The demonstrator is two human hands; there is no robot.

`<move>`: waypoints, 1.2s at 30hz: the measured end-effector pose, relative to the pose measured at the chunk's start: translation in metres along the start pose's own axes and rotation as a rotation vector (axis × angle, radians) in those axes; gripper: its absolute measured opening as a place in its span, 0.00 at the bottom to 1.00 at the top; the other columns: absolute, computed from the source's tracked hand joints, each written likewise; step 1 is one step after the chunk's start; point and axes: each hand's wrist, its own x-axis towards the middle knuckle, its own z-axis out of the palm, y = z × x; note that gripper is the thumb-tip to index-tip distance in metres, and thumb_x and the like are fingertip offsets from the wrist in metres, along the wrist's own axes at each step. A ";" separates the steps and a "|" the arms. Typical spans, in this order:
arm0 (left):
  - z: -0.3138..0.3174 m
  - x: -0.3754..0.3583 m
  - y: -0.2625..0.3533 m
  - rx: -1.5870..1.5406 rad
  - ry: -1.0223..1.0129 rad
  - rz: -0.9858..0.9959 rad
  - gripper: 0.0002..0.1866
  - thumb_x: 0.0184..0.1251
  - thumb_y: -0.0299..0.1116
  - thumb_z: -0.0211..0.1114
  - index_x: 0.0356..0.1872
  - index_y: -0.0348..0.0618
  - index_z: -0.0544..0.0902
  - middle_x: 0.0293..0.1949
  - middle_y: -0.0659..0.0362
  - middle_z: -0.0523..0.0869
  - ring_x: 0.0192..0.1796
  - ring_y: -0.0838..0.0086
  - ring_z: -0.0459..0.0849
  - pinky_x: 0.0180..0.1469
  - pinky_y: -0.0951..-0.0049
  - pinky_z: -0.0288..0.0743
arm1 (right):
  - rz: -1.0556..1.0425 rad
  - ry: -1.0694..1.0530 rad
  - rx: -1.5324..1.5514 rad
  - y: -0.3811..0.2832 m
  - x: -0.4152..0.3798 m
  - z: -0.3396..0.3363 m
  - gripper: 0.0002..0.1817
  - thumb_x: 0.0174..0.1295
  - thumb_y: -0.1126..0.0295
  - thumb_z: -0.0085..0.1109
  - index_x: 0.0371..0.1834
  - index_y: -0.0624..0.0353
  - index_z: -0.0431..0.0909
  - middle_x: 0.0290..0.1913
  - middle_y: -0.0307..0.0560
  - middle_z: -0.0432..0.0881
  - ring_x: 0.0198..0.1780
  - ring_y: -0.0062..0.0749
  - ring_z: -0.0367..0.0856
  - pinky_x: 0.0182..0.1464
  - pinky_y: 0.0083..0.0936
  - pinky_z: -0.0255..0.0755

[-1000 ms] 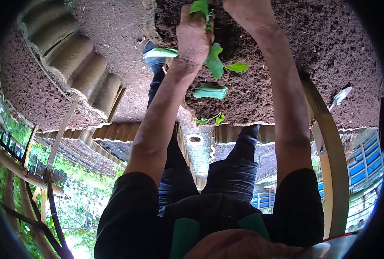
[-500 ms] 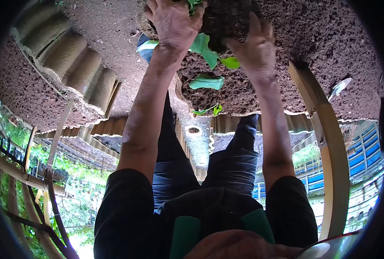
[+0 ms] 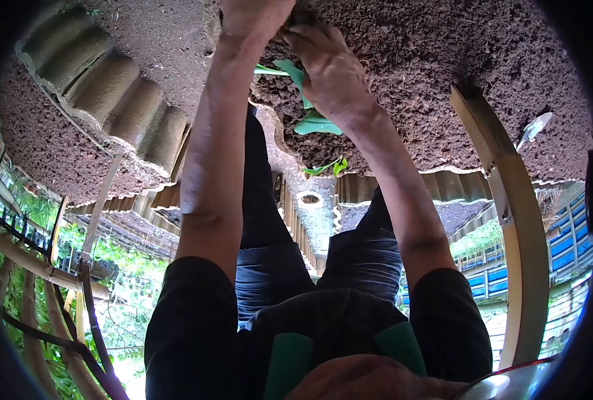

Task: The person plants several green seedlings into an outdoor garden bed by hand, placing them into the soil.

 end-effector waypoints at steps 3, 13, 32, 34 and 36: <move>0.021 -0.024 0.025 1.068 0.172 0.585 0.11 0.65 0.34 0.68 0.36 0.38 0.77 0.33 0.50 0.78 0.36 0.52 0.77 0.41 0.52 0.76 | 0.057 -0.021 0.014 0.011 0.020 -0.032 0.10 0.66 0.74 0.58 0.49 0.57 0.83 0.45 0.47 0.87 0.43 0.32 0.86 0.43 0.31 0.87; 0.099 -0.085 0.013 1.260 0.089 0.233 0.50 0.48 0.40 0.85 0.67 0.16 0.71 0.68 0.23 0.58 0.66 0.29 0.76 0.64 0.40 0.82 | -0.394 -0.157 -0.092 0.029 0.151 -0.039 0.24 0.64 0.86 0.52 0.63 0.61 0.83 0.68 0.50 0.81 0.67 0.40 0.79 0.78 0.35 0.65; 0.017 -0.059 0.041 0.798 0.387 0.351 0.31 0.53 0.17 0.64 0.64 0.34 0.80 0.41 0.51 0.79 0.41 0.63 0.82 0.40 0.65 0.79 | 0.067 0.207 0.208 0.057 0.048 -0.053 0.28 0.60 0.82 0.60 0.66 0.61 0.78 0.64 0.61 0.79 0.65 0.60 0.78 0.66 0.46 0.75; 0.002 -0.046 -0.007 -0.047 0.279 0.433 0.29 0.59 0.14 0.59 0.65 0.36 0.81 0.45 0.54 0.78 0.42 0.64 0.82 0.42 0.65 0.81 | 0.063 0.241 0.171 0.049 0.044 -0.054 0.26 0.61 0.78 0.62 0.66 0.62 0.78 0.61 0.62 0.81 0.63 0.56 0.81 0.63 0.44 0.79; -0.033 -0.045 -0.046 -0.631 0.112 0.505 0.28 0.65 0.14 0.57 0.68 0.39 0.79 0.50 0.54 0.78 0.45 0.64 0.83 0.45 0.64 0.82 | 0.170 0.221 -0.014 0.039 0.035 -0.049 0.26 0.62 0.72 0.67 0.65 0.66 0.79 0.57 0.63 0.85 0.58 0.50 0.86 0.56 0.38 0.87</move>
